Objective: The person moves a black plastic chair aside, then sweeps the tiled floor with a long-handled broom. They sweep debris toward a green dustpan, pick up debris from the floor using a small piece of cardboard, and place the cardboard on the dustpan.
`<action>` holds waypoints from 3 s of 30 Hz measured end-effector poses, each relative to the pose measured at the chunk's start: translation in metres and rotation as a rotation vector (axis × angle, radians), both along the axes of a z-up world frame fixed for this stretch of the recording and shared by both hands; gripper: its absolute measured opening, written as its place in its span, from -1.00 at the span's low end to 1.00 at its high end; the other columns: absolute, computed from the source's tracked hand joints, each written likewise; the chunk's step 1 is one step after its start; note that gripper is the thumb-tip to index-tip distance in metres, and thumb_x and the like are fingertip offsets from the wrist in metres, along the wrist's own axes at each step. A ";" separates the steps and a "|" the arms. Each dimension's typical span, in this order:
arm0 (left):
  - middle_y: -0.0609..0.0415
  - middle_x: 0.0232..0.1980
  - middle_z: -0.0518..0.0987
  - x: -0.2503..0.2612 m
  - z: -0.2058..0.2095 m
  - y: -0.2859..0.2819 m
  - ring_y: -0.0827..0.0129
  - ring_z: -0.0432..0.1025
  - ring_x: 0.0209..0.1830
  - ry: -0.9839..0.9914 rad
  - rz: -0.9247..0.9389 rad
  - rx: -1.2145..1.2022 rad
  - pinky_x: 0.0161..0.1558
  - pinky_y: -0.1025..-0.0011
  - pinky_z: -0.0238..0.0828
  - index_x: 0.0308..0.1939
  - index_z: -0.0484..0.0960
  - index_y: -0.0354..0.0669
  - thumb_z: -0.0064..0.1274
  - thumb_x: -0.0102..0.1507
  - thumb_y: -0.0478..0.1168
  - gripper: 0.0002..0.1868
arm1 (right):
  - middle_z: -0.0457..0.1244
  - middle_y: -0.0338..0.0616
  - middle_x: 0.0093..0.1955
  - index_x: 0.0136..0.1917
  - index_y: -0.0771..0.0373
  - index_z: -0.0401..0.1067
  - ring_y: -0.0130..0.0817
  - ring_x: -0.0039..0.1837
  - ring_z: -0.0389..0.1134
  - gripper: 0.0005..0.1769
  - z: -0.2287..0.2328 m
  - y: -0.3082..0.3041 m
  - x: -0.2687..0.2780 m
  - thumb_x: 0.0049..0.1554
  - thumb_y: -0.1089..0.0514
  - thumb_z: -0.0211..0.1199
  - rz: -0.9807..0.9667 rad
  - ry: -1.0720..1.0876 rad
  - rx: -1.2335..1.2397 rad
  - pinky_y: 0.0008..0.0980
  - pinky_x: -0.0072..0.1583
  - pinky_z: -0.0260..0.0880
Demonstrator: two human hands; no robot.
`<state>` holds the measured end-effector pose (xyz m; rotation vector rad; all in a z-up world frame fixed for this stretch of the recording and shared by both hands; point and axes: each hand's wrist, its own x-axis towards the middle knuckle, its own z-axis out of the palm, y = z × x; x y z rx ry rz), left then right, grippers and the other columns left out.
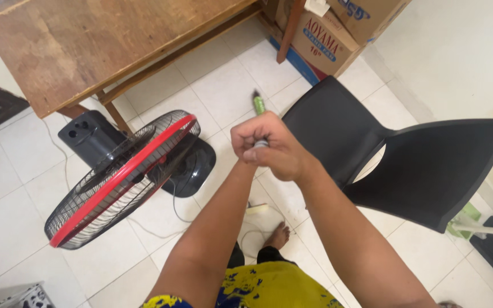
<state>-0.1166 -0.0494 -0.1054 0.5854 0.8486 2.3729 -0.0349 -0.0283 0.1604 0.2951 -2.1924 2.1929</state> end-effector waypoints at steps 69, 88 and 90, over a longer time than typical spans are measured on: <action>-0.18 -0.52 0.49 0.082 0.096 -0.085 0.37 0.29 -0.57 0.698 0.075 -0.722 -0.45 0.36 0.31 -0.52 0.52 -0.32 0.27 -0.08 -0.29 -0.77 | 0.14 -0.11 -0.51 -0.42 0.39 0.35 -0.37 -0.46 0.14 -0.36 0.017 -0.006 0.089 0.03 -0.29 0.14 -0.065 0.145 -0.128 -0.36 -0.28 0.08; -0.01 -0.72 0.29 0.089 0.126 -0.078 0.11 0.21 -0.68 0.938 -0.052 -0.831 -0.56 0.29 0.16 -0.76 0.36 -0.13 0.27 0.02 -0.14 -0.59 | 0.03 -0.16 -0.60 -0.56 0.34 0.26 -0.27 -0.48 0.04 -0.43 0.028 -0.008 0.143 -0.03 -0.20 0.14 -0.305 0.126 -0.125 -0.24 -0.16 0.14; -0.05 -0.74 0.24 0.097 0.117 -0.074 0.08 0.16 -0.71 0.912 0.004 -0.862 -0.58 0.26 0.14 -0.79 0.30 -0.19 0.26 0.00 -0.15 -0.54 | 0.03 -0.16 -0.59 -0.54 0.34 0.24 -0.27 -0.47 0.03 -0.44 0.020 -0.003 0.153 -0.04 -0.19 0.14 -0.316 0.098 -0.144 -0.23 -0.13 0.14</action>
